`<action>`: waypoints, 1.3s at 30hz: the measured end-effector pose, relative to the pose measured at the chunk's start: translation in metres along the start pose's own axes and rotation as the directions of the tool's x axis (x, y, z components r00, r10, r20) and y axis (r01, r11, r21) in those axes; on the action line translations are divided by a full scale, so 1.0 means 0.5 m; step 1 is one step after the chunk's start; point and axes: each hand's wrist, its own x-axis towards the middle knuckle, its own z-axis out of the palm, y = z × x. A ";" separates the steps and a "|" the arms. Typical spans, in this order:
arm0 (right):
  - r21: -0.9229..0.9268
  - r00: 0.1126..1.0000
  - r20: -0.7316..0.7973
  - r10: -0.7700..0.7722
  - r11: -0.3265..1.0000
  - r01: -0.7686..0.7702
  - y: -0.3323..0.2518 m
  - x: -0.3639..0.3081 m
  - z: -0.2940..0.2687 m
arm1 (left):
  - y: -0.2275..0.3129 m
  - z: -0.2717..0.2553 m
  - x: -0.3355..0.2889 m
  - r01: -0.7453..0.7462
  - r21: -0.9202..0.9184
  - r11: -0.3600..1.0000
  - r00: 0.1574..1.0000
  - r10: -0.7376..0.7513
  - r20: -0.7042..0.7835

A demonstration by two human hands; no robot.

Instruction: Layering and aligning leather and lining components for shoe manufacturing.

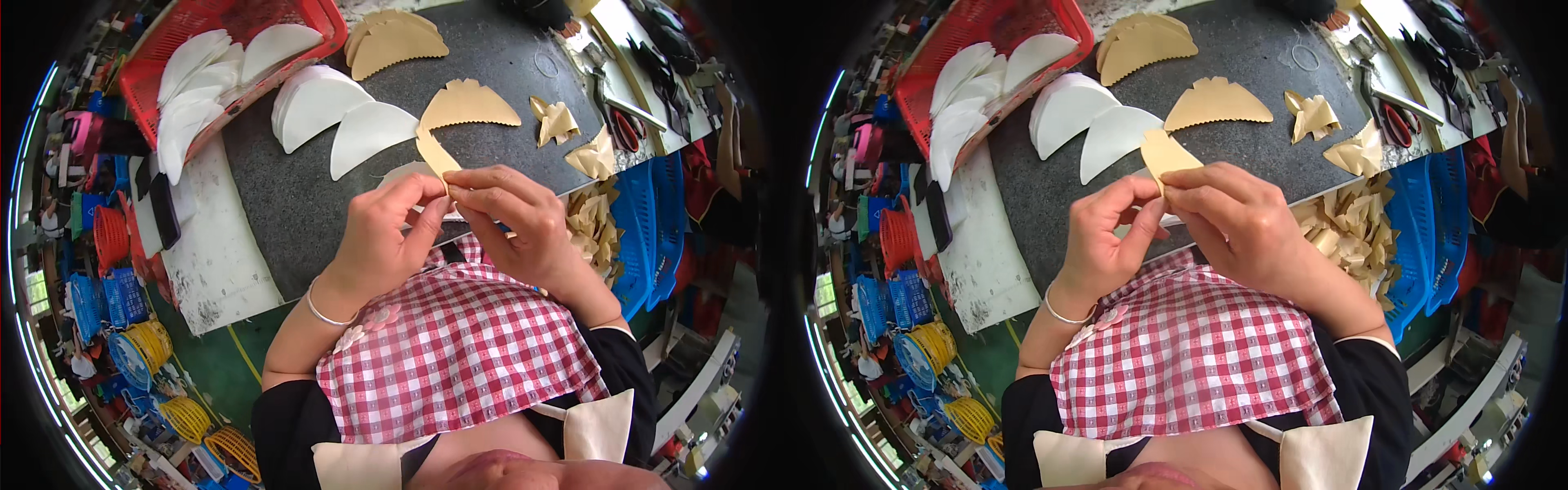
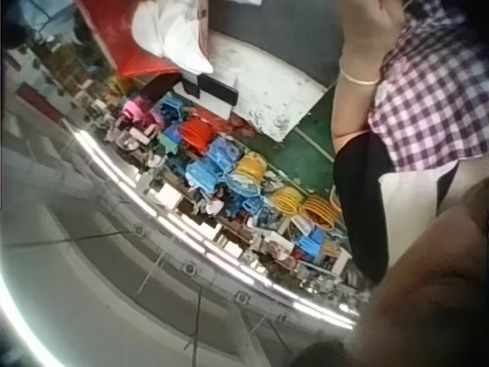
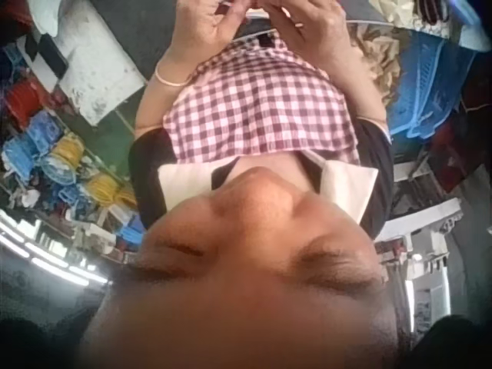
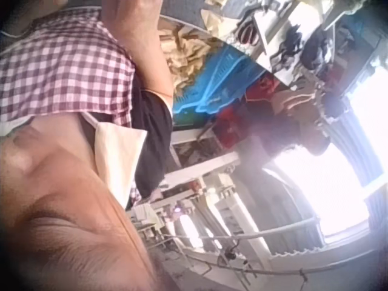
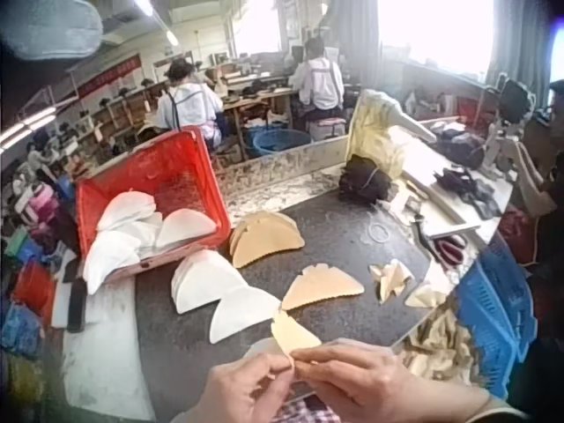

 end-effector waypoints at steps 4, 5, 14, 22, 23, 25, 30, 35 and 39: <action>-0.141 0.995 0.007 -0.097 0.985 0.097 -0.012 -0.031 0.006 | -0.006 0.011 -0.036 -0.069 0.129 0.989 0.998 0.070 0.003; -0.168 0.994 0.019 -0.105 0.980 0.106 -0.020 -0.037 0.004 | -0.002 0.016 -0.042 -0.126 0.174 0.977 0.992 0.128 0.000; -0.341 0.943 0.017 -0.332 0.885 0.318 -0.064 -0.069 0.007 | 0.008 0.014 -0.085 -0.477 0.387 0.789 0.868 0.493 0.066; 0.178 0.998 -0.059 -0.003 0.984 0.014 -0.097 -0.088 -0.002 | 0.041 0.003 -0.116 -0.471 0.137 0.871 0.882 0.470 0.041; 0.192 0.999 -0.034 0.010 0.981 -0.004 -0.087 -0.088 -0.005 | 0.035 0.000 -0.107 -0.401 0.121 0.908 0.916 0.394 0.076; 0.262 0.996 -0.008 0.085 0.962 -0.080 -0.062 -0.102 0.005 | 0.019 -0.003 -0.098 -0.282 -0.050 0.958 0.950 0.286 0.129; 0.978 0.936 0.182 0.303 -0.151 -0.141 0.072 -0.106 0.001 | -0.053 0.013 -0.113 0.163 -0.943 0.290 0.976 0.091 0.196; 0.986 0.814 0.165 0.557 -0.125 -0.114 0.094 -0.089 -0.025 | -0.040 0.009 -0.097 0.231 -0.948 -0.217 0.965 0.173 0.195; 0.997 0.536 0.051 0.842 -0.071 0.018 0.114 -0.105 -0.051 | -0.042 -0.006 -0.086 0.146 -0.956 -0.255 0.987 0.096 0.125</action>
